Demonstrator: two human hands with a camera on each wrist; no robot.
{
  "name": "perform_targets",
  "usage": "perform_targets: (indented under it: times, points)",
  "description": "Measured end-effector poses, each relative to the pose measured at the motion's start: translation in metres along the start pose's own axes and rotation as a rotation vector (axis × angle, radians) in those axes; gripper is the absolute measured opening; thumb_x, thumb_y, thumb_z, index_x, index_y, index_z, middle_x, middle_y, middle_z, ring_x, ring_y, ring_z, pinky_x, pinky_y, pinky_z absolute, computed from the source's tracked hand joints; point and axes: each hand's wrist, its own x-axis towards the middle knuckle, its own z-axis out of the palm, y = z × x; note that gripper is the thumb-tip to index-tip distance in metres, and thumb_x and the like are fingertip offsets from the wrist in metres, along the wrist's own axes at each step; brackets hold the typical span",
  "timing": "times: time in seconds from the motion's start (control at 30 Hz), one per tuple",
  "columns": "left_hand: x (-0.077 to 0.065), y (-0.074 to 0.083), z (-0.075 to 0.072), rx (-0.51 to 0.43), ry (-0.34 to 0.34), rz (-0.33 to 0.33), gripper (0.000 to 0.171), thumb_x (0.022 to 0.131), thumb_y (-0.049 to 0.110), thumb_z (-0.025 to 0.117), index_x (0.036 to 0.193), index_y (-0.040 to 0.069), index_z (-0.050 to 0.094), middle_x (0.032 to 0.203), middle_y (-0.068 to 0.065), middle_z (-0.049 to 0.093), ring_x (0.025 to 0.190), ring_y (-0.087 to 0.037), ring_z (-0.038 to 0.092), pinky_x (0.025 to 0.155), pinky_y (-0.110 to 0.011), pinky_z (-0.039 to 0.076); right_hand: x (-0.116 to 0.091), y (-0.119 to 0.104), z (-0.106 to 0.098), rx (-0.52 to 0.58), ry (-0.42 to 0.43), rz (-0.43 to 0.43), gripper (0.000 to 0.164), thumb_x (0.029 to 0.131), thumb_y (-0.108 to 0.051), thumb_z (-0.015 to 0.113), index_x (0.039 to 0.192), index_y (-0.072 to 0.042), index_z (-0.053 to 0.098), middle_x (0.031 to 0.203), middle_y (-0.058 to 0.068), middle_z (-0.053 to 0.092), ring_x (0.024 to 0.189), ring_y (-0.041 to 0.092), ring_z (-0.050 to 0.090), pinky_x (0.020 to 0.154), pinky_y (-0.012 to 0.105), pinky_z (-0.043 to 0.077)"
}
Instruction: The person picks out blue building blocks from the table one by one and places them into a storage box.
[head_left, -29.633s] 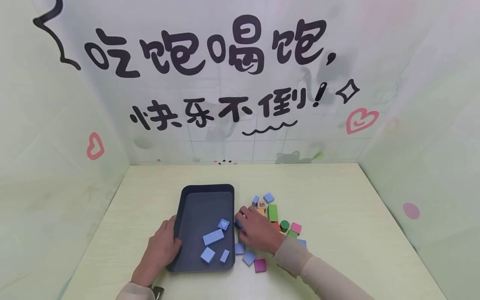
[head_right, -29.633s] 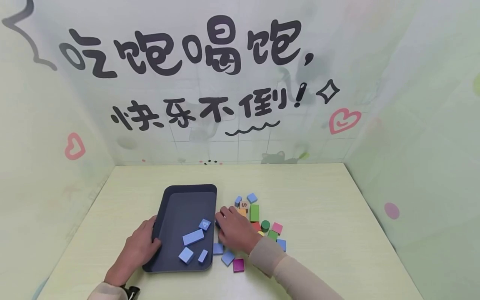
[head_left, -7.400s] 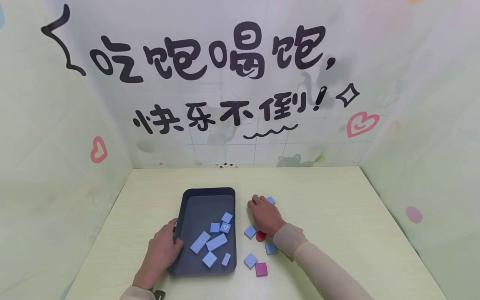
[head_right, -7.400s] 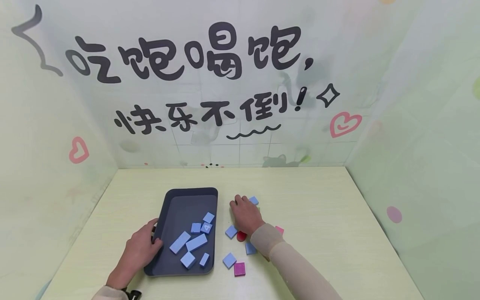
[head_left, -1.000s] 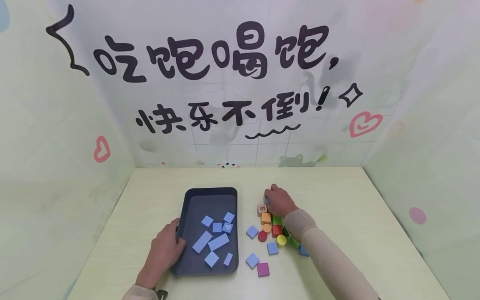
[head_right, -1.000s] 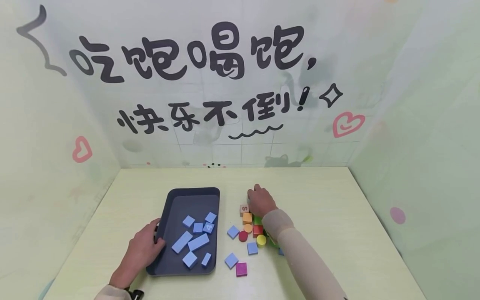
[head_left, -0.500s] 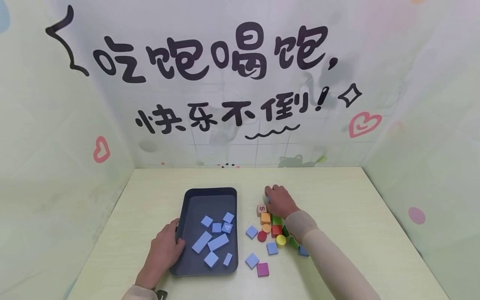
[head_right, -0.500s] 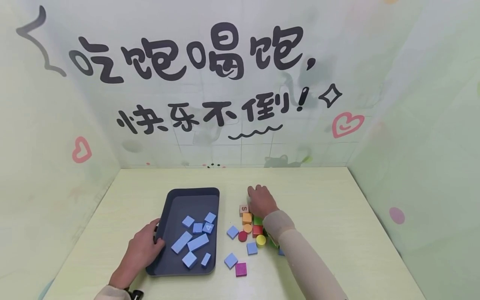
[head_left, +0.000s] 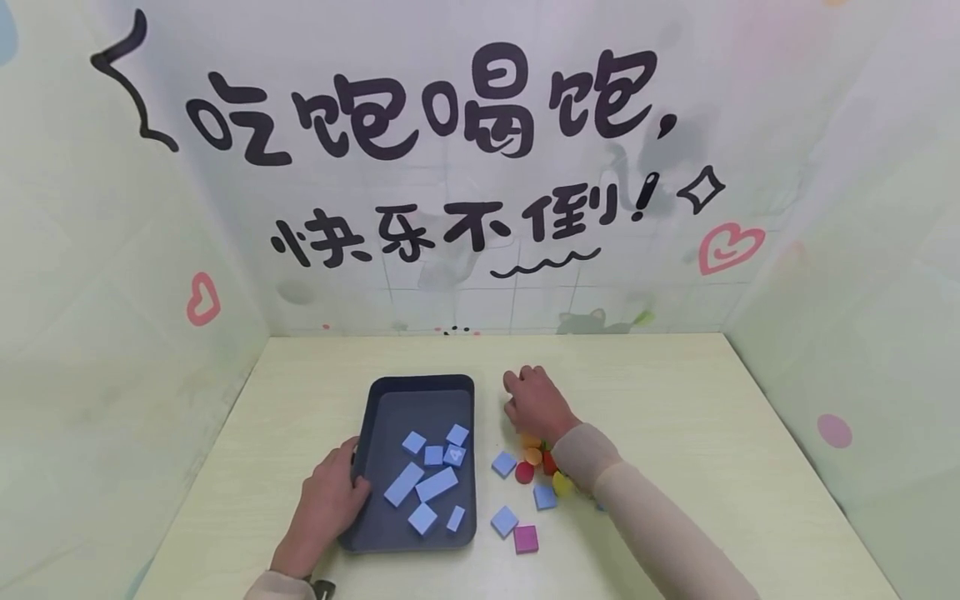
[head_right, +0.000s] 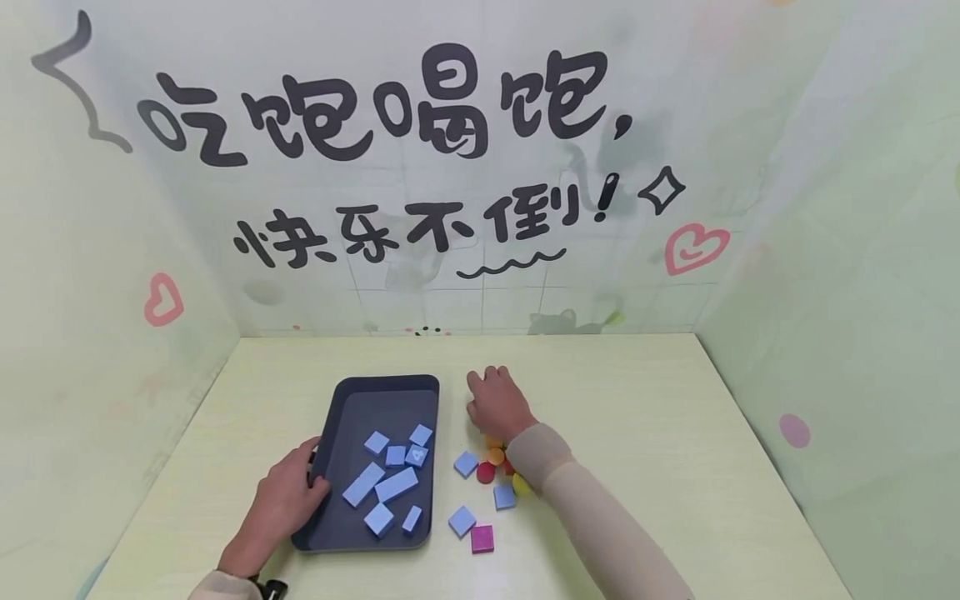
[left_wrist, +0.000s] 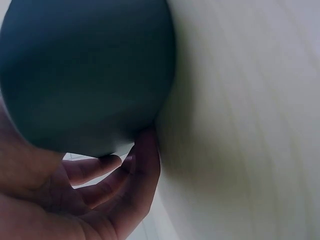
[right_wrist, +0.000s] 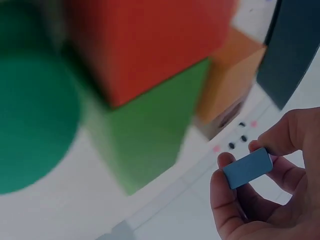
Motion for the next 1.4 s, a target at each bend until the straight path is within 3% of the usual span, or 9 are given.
perform_targets:
  times: [0.2,0.4,0.7,1.03,1.4]
  points:
    - [0.001,0.0,0.001,-0.005,0.01,0.008,0.06,0.086,0.009,0.06,0.142,-0.007,0.042,0.118,-0.025,0.059,0.101,-0.036,0.062,0.08,-0.052,0.052,-0.001,-0.031,-0.004,-0.023,0.053,-0.095,0.017,0.094,-0.02,0.06,0.109,-0.013,0.058,0.092,0.004,0.052,0.086,0.02,0.043,0.078,0.029,0.043]
    - [0.0,0.0,0.001,0.004,0.015,0.013,0.06,0.086,0.01,0.06,0.141,-0.008,0.042,0.119,-0.026,0.058,0.1,-0.037,0.062,0.079,-0.052,0.052,0.002,-0.058,-0.003,-0.061,0.066,-0.184,0.03,0.095,-0.026,0.062,0.122,-0.013,0.058,0.103,0.004,0.056,0.091,0.018,0.044,0.08,0.027,0.044]
    - [-0.001,-0.001,0.001,0.012,0.018,0.018,0.06,0.086,0.011,0.061,0.14,-0.008,0.043,0.115,-0.025,0.059,0.096,-0.036,0.062,0.078,-0.053,0.052,0.009,-0.089,-0.001,-0.1,0.022,-0.264,0.034,0.096,-0.028,0.064,0.128,-0.016,0.06,0.113,0.004,0.057,0.097,0.016,0.045,0.085,0.025,0.044]
    - [-0.001,0.0,0.0,0.008,0.007,0.012,0.061,0.087,0.01,0.06,0.142,-0.008,0.041,0.118,-0.026,0.058,0.102,-0.042,0.062,0.08,-0.053,0.053,0.011,-0.107,0.01,-0.188,0.046,-0.367,0.026,0.1,-0.028,0.06,0.123,-0.02,0.064,0.112,0.001,0.06,0.095,0.014,0.052,0.085,0.024,0.044]
    - [-0.002,0.0,-0.002,0.013,-0.006,-0.001,0.061,0.088,0.01,0.061,0.142,-0.007,0.041,0.119,-0.025,0.058,0.102,-0.041,0.062,0.081,-0.053,0.052,0.012,-0.113,0.015,-0.194,0.051,-0.379,0.025,0.099,-0.03,0.062,0.121,-0.021,0.067,0.112,0.001,0.06,0.09,0.013,0.051,0.08,0.022,0.045]
